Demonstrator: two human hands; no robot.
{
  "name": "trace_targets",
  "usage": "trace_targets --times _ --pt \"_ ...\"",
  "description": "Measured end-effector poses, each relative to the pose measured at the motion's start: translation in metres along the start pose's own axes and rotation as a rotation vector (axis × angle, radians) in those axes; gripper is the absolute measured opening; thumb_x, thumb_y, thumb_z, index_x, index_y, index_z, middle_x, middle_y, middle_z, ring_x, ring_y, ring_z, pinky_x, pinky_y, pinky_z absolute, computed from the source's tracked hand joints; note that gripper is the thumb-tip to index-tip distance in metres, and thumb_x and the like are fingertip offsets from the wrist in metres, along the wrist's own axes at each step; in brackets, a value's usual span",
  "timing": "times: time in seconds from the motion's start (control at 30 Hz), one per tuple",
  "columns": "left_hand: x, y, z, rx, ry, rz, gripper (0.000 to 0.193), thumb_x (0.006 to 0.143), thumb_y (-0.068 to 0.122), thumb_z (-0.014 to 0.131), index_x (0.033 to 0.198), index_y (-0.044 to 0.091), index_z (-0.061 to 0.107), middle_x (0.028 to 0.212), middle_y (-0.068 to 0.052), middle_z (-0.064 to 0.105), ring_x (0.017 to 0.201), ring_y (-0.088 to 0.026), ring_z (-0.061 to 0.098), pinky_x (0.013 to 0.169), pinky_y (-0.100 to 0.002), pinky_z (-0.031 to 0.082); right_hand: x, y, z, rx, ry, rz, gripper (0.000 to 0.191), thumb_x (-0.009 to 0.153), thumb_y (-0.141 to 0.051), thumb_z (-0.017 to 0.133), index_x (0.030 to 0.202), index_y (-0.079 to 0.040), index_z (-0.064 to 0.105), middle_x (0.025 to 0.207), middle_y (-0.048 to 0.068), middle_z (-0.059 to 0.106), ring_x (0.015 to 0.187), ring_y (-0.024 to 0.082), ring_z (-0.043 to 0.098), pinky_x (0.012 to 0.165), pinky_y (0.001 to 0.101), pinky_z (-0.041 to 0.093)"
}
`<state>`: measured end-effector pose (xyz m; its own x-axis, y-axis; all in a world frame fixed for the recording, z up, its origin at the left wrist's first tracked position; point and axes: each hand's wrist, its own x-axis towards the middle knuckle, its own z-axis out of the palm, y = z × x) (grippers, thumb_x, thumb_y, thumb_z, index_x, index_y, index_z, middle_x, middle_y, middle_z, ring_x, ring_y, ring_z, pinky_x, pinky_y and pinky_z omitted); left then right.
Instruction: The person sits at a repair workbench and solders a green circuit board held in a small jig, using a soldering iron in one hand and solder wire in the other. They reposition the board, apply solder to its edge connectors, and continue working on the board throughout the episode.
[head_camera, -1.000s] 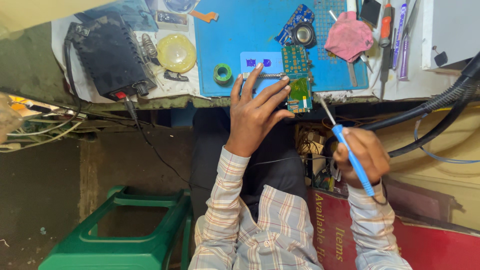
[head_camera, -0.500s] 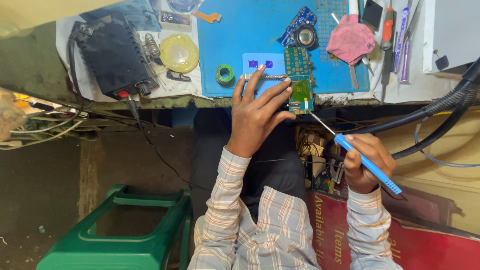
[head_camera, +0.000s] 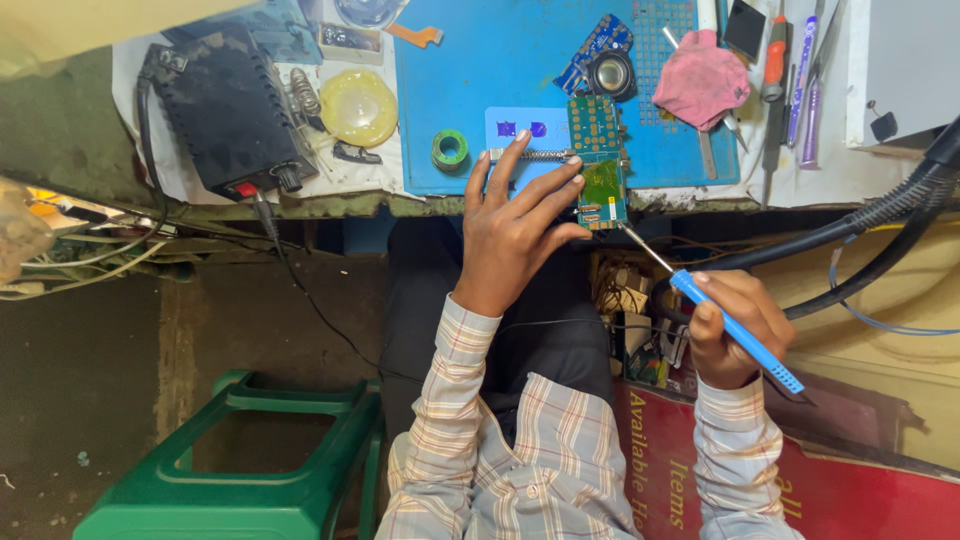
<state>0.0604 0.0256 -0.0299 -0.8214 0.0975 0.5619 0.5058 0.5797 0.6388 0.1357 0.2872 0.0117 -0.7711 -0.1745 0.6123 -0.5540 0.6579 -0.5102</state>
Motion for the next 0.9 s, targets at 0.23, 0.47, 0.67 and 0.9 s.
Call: trace_targets --times 0.23,0.47,0.67,0.9 --pt "0.0 0.001 0.0 -0.003 0.002 -0.007 0.052 0.084 0.044 0.079 0.128 0.017 0.074 0.143 0.006 0.063 0.15 -0.032 0.04 0.125 -0.057 0.025 0.003 -0.006 0.001 -0.033 -0.025 -0.035 0.03 0.109 -0.027 0.067 0.113 0.002 0.068 0.101 0.017 0.07 0.083 0.027 0.071 0.074 0.0327 0.057" --pt "0.001 0.0 0.0 0.005 0.0 -0.006 0.052 0.084 0.044 0.079 0.128 0.017 0.073 0.143 0.007 0.063 0.15 -0.032 0.04 0.125 -0.056 0.025 0.015 -0.019 0.004 -0.073 -0.102 -0.184 0.02 0.103 -0.013 0.072 0.112 0.004 0.067 0.1 0.017 0.069 0.088 0.033 0.073 0.074 0.038 0.06" --pt "0.0 0.001 0.0 0.007 -0.003 -0.005 0.051 0.085 0.043 0.079 0.128 0.017 0.073 0.143 0.006 0.063 0.15 -0.032 0.04 0.124 -0.056 0.025 0.019 -0.021 -0.004 -0.2 -0.247 -0.342 0.017 0.093 0.004 0.075 0.108 0.005 0.069 0.101 0.017 0.068 0.09 0.038 0.074 0.08 0.0455 0.063" --pt "0.001 0.0 0.001 0.008 0.006 -0.005 0.051 0.084 0.044 0.079 0.127 0.017 0.073 0.143 0.007 0.063 0.15 -0.032 0.04 0.125 -0.057 0.025 0.01 -0.006 -0.026 -0.246 0.012 -0.181 0.009 0.104 0.0 0.073 0.113 0.003 0.072 0.113 0.021 0.069 0.093 0.03 0.074 0.076 0.0335 0.061"
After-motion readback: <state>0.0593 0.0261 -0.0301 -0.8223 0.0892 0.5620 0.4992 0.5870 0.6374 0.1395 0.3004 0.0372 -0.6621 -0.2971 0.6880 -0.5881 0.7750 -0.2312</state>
